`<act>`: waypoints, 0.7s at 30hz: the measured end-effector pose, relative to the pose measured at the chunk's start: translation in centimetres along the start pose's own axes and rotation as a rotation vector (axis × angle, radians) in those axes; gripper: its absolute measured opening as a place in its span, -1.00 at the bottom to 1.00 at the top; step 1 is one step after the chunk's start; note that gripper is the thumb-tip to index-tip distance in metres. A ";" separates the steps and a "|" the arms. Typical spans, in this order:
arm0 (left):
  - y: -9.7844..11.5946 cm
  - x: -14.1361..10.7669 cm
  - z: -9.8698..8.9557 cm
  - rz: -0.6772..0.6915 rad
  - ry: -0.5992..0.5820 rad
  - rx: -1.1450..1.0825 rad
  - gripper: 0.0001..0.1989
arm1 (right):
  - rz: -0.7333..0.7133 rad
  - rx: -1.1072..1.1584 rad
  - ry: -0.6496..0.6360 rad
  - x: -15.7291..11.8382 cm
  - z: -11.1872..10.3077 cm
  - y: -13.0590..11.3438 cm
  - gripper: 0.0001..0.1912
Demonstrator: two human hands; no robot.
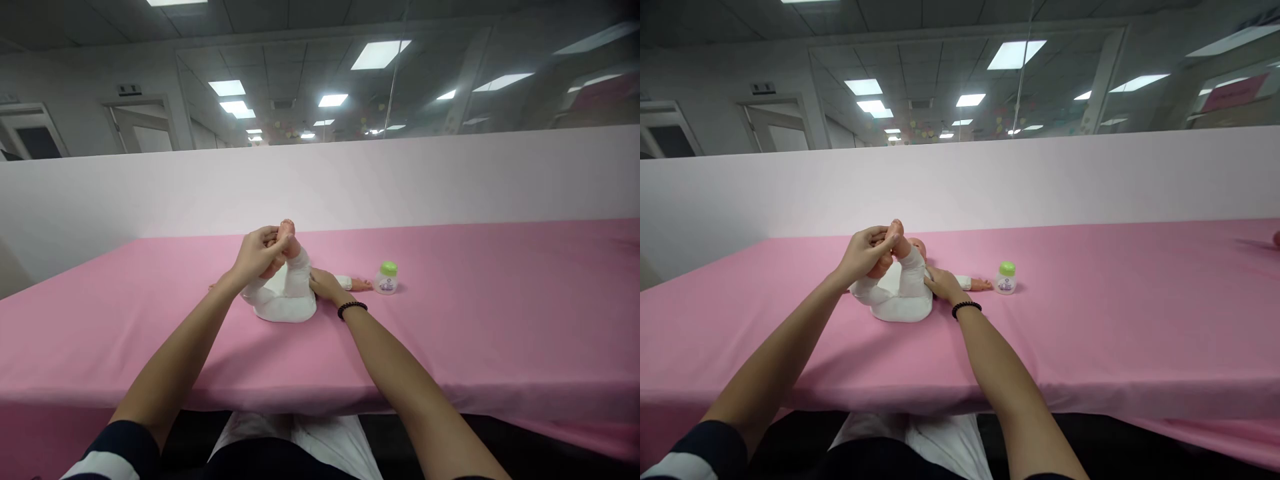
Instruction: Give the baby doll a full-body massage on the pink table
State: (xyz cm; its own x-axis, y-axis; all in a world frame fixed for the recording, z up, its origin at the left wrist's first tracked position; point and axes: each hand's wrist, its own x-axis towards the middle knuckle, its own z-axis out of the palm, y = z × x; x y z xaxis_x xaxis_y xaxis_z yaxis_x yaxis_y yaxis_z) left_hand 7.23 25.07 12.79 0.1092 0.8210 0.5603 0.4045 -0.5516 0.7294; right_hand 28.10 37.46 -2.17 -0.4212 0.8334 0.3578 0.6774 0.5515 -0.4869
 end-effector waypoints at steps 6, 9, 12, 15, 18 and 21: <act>-1.8 1.6 0.0 -0.102 0.023 -0.149 -0.15 | -0.077 -0.014 0.002 -0.3 -0.5 -0.6 -0.49; -1.0 0.3 -0.1 -0.038 0.055 -0.155 -0.26 | -0.064 0.008 0.004 -0.3 -0.5 -0.6 -0.50; 0.5 -1.6 0.3 0.086 0.113 -0.070 -0.40 | -0.077 0.051 0.024 -0.4 -0.3 -0.4 -0.54; 1.6 -2.2 1.0 0.226 0.132 0.002 -0.52 | -0.080 0.076 0.029 -0.6 -0.1 -0.1 -0.59; 1.9 -0.3 1.2 0.284 0.072 0.052 -0.50 | -0.068 0.041 0.007 -0.5 0.0 0.1 -0.59; 1.5 3.4 0.5 0.247 -0.097 0.038 -0.43 | -0.072 -0.052 -0.019 0.0 0.0 0.1 -0.57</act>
State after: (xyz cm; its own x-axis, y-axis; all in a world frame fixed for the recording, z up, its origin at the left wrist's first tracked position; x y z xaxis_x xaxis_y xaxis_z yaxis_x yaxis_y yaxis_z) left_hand 8.66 27.14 15.56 0.2949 0.6733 0.6781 0.3884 -0.7328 0.5587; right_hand 28.17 37.49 -2.27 -0.4809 0.7923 0.3755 0.6748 0.6079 -0.4184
